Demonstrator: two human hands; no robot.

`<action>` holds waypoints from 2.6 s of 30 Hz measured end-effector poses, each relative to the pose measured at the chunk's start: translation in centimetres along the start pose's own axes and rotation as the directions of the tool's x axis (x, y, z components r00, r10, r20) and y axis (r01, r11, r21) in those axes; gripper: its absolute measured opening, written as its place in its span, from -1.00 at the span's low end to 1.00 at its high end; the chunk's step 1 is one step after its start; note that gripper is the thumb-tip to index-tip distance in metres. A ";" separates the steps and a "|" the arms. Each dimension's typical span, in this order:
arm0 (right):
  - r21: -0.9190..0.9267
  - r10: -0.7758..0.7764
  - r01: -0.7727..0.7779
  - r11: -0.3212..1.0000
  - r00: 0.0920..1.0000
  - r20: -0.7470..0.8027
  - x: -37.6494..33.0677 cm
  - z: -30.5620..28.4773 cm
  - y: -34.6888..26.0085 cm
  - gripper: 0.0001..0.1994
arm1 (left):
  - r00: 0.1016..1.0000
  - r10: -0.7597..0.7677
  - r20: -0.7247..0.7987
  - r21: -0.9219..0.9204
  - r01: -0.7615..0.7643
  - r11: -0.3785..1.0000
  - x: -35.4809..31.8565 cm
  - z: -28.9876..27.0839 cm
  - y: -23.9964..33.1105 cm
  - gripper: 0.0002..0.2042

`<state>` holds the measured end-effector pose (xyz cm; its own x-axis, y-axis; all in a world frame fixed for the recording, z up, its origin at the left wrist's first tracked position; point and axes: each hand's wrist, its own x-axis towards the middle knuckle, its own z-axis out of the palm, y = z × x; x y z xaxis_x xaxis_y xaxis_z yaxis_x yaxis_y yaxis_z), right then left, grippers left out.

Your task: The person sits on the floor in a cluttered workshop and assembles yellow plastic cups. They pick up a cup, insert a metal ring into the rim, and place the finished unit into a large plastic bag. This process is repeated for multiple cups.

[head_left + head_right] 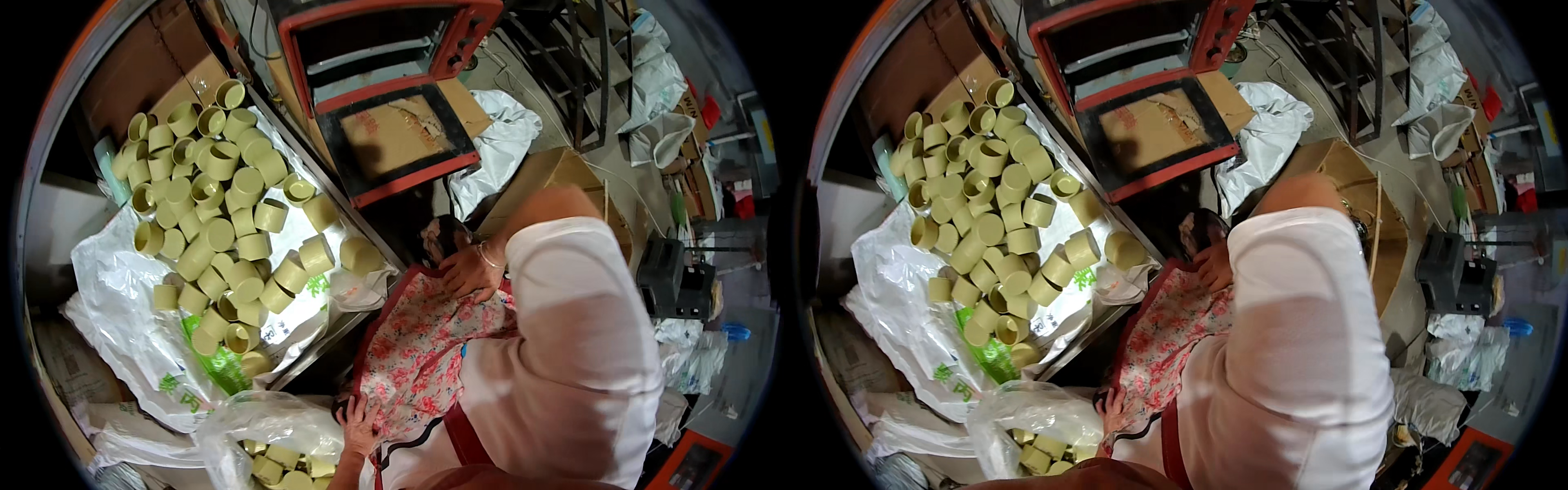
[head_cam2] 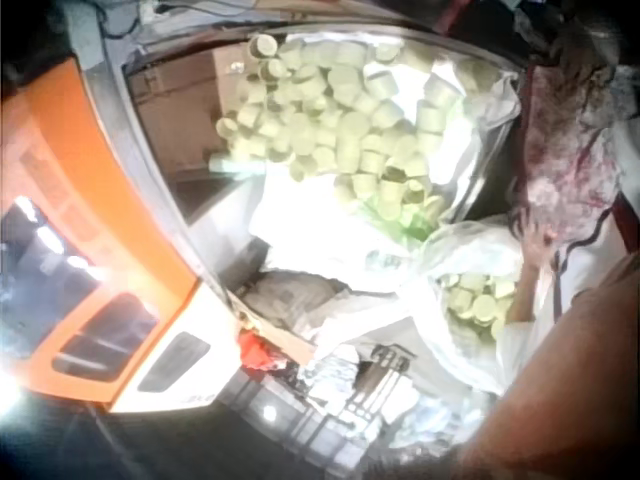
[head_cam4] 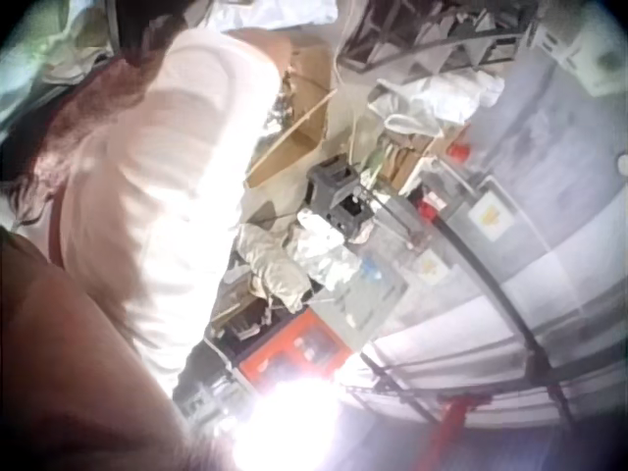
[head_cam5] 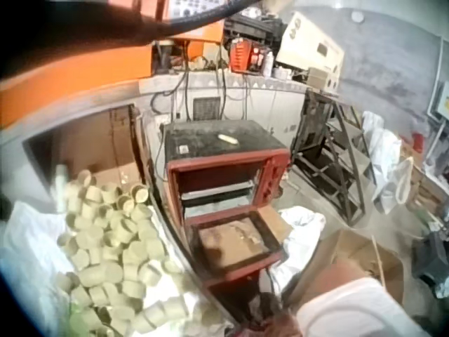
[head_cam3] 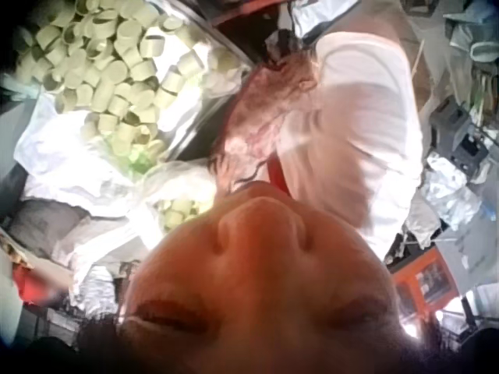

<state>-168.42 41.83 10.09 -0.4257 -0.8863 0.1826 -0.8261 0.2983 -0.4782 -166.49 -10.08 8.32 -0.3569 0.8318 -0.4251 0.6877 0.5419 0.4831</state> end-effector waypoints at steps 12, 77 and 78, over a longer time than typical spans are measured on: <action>-0.169 -0.217 0.212 0.963 0.976 -0.011 -1.8 9.6 2.2 -0.75 | 0.864 -0.193 -0.465 0.125 0.280 0.952 6.9 4.4 7.3 -0.66; -0.043 0.601 -0.663 0.748 0.647 0.469 33.3 17.5 26.1 0.13 | -0.009 -0.998 0.068 -0.444 -0.896 -0.022 14.1 -10.4 -9.3 -0.73; -0.002 0.613 -0.680 0.734 0.661 0.432 33.0 17.6 26.5 0.13 | -0.002 -0.998 0.061 -0.453 -0.891 -0.026 14.2 -10.3 -9.3 -0.73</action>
<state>-197.84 14.25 -11.66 -0.6284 -0.5559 -0.5441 -0.3172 0.8218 -0.4733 -184.44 -2.14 5.65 -0.6471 -0.5500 -0.5280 0.0141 -0.7010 0.7130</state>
